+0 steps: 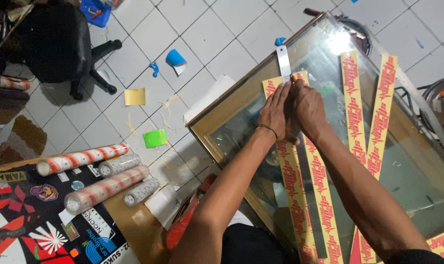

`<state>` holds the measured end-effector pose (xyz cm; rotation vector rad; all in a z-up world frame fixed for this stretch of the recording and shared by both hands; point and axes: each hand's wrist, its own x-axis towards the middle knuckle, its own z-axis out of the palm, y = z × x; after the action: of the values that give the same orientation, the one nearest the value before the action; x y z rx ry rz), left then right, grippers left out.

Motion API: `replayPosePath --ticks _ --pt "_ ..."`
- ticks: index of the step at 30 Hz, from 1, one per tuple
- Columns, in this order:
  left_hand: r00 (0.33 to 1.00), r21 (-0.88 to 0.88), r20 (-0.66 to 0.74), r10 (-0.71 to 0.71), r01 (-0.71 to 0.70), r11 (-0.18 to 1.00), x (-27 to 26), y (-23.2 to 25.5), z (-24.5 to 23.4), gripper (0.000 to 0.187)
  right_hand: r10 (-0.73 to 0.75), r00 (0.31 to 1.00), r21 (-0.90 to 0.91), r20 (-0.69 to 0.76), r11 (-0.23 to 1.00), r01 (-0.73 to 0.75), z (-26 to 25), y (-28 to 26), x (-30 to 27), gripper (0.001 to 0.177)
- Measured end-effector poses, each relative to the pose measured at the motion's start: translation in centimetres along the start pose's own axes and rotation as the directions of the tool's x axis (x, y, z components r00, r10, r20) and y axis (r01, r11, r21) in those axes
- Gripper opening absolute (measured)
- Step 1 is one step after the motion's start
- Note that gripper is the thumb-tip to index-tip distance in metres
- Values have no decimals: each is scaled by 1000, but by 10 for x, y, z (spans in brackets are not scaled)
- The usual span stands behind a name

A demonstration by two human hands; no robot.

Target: The person uses a utility knife and a metal ruler to cut a large sheet of yellow patterned material into long strips on a glass table. The person repeatedly aligns the ruler and slices through the material to create uniform pieces.

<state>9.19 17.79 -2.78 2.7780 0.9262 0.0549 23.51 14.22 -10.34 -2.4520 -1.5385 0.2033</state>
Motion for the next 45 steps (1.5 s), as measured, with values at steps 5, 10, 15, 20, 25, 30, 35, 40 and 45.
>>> replayPosePath --ticks 5,10,15,20,25,30,35,40,45 --pt "994 213 -77 84 -66 975 21 -9 98 69 24 995 86 101 996 -32 -49 -24 -60 25" --pt "991 185 106 83 -102 978 17 -3 56 161 95 968 159 234 978 -135 -85 -35 -158 25" --pt "990 134 123 66 -82 988 12 -3 52 170 186 933 37 308 977 -208 -69 -14 -260 35" --pt "990 279 131 51 -86 956 5 6 25 161 235 915 39 328 965 -261 -74 -19 -262 35" --pt "992 92 8 128 -129 987 18 -5 66 159 246 911 25 332 963 -269 -92 -27 -248 37" --pt "981 105 175 81 -101 989 8 4 46 165 261 864 110 430 935 -337 -78 -11 -251 32" --pt "984 1 83 156 -157 988 -63 41 69 114 271 847 132 458 921 -366 -82 -4 -248 35" --pt "979 -203 103 175 -152 967 -146 79 23 117 260 848 129 462 926 -354 -94 -7 -237 33" --pt "977 -110 145 158 -143 984 -127 65 35 137 223 884 185 411 929 -320 -95 -8 -216 30"
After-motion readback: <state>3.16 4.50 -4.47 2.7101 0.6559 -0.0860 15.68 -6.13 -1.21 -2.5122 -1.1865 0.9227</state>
